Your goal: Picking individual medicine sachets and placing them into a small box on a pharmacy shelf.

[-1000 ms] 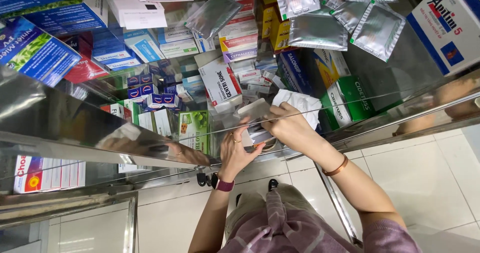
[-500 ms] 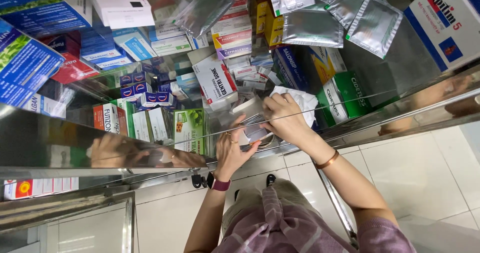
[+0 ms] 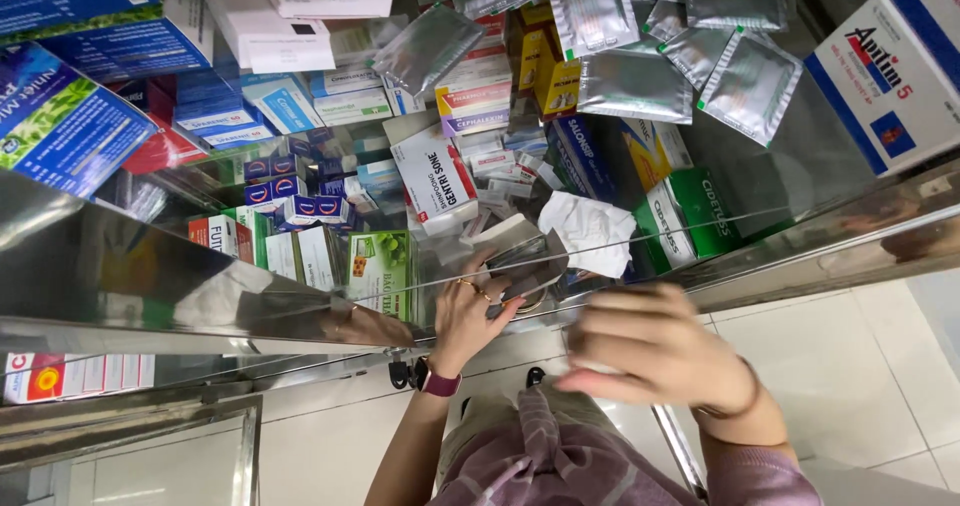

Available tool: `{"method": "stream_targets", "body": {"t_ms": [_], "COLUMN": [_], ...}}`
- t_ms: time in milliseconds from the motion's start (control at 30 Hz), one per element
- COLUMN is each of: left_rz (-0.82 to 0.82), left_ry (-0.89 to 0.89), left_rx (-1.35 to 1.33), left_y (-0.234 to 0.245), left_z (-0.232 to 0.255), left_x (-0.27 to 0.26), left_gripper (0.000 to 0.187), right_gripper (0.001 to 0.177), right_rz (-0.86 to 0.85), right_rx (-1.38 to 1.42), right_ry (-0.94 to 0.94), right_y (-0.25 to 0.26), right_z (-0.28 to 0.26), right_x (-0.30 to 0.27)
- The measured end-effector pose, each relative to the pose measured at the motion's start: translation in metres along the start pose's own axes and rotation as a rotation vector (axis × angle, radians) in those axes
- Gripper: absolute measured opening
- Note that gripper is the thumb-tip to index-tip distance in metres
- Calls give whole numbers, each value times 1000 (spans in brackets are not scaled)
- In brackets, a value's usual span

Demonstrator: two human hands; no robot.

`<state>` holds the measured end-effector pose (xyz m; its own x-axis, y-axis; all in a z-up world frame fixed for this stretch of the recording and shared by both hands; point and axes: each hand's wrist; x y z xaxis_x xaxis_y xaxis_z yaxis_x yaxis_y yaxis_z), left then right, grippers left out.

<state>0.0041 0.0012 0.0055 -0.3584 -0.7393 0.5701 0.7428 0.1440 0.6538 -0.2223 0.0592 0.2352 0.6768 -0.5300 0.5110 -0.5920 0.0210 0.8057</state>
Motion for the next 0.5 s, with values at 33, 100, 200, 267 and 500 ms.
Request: {"method": "stream_targets", "body": {"t_ms": [33,100,200,267,500], "left_rz": [2,-28,1,3,10], "left_ry": [-1,17,-12,-20,-8], "left_rx": [1,-32,-21,-15,-19], "left_y": [-2,-5,-2,1,2], "left_z": [-2,-4,-1,3,5], "left_x": [0,-3,-1,2,4], "left_gripper": [36,34,32,32,31], "right_gripper": [33,34,70,78,86], "right_rz": [0,324,303,250,103], "right_rx": [-2,-357,-643,-664,-530], "right_ry": [2,-177,-443,-413,-329], "right_y": [9,26,50,51,50], "right_z": [-1,-4,2,30,1], "right_x": [-1,-5,34,43,36]}}
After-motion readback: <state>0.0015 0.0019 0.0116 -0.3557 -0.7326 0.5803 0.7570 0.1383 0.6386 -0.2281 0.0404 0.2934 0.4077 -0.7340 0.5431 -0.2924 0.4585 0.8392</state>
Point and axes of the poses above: each hand's wrist, its own x-axis towards the middle knuckle, its own y-axis out of the back of the hand, z = x × y, and after that the axes turned 1 degree about -z, right-handed
